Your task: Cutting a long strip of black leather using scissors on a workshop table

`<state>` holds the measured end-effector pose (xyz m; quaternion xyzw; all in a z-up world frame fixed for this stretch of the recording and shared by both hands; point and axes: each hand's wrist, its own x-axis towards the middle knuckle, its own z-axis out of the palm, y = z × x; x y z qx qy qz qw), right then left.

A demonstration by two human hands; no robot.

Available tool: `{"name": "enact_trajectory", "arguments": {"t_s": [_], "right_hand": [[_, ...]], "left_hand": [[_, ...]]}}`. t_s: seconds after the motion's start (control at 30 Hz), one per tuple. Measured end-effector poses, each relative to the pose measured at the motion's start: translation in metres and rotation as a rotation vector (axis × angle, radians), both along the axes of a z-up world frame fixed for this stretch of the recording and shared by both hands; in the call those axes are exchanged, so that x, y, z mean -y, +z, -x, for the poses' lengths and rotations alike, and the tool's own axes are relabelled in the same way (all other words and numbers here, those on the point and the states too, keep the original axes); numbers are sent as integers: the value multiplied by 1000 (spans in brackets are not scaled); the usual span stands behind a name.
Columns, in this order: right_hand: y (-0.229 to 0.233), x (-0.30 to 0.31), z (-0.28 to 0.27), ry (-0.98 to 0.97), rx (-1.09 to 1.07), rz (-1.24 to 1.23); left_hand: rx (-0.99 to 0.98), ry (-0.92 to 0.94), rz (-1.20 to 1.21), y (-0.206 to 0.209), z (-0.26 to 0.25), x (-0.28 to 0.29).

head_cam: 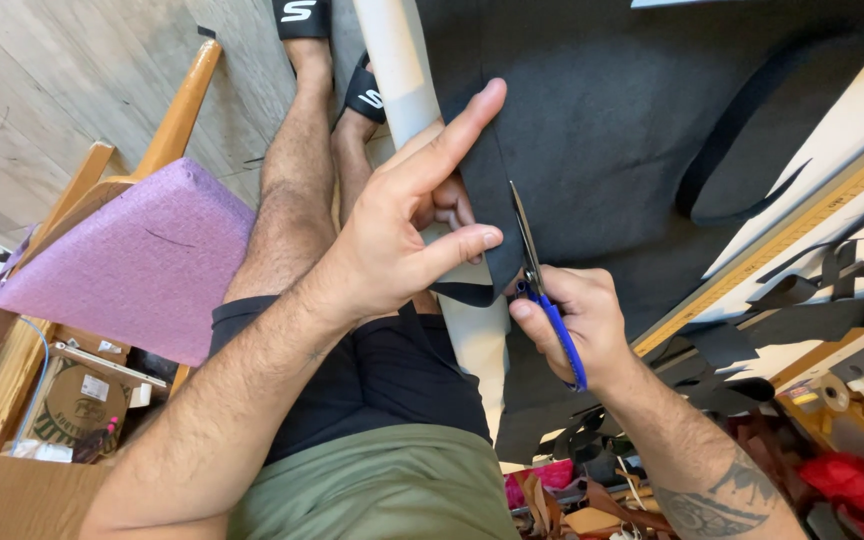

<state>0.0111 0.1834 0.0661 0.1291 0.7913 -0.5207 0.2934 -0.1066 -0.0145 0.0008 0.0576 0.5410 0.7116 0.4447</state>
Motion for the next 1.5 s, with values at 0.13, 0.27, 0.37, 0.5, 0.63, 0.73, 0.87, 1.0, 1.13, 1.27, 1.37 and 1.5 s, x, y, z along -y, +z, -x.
{"name": "enact_trajectory", "arguments": {"t_s": [0.13, 0.27, 0.37, 0.5, 0.63, 0.73, 0.87, 1.0, 1.13, 1.27, 1.37, 1.5], "right_hand": [[1, 1, -1, -12, 8, -4], [2, 0, 3, -8, 14, 10], [1, -1, 6, -3, 11, 46], [1, 0, 19, -13, 19, 102], [0, 1, 22, -15, 30, 111], [1, 4, 20, -29, 34, 88], [1, 6, 19, -39, 25, 41], [-1, 5, 14, -13, -5, -3], [0, 6, 13, -12, -3, -33], [-2, 3, 12, 0, -17, -18], [2, 3, 20, 13, -13, -3], [3, 2, 18, -13, 9, -6]], "left_hand": [[-47, -8, 0, 0, 0, 1], [-62, -16, 4, 0, -1, 1], [-9, -18, -8, 1, 1, 2], [-24, -20, -5, 1, 1, 2], [10, -29, -16, 2, 3, 2], [9, -25, -17, 2, 2, 3], [5, -24, -25, 0, 1, 2], [7, -19, -33, 0, 2, 2], [-25, -26, -21, -1, 0, 3], [-130, -13, 41, -1, -3, 2], [-218, 161, 208, 13, 4, -9], [-164, 259, 271, 16, 8, -19]]}}
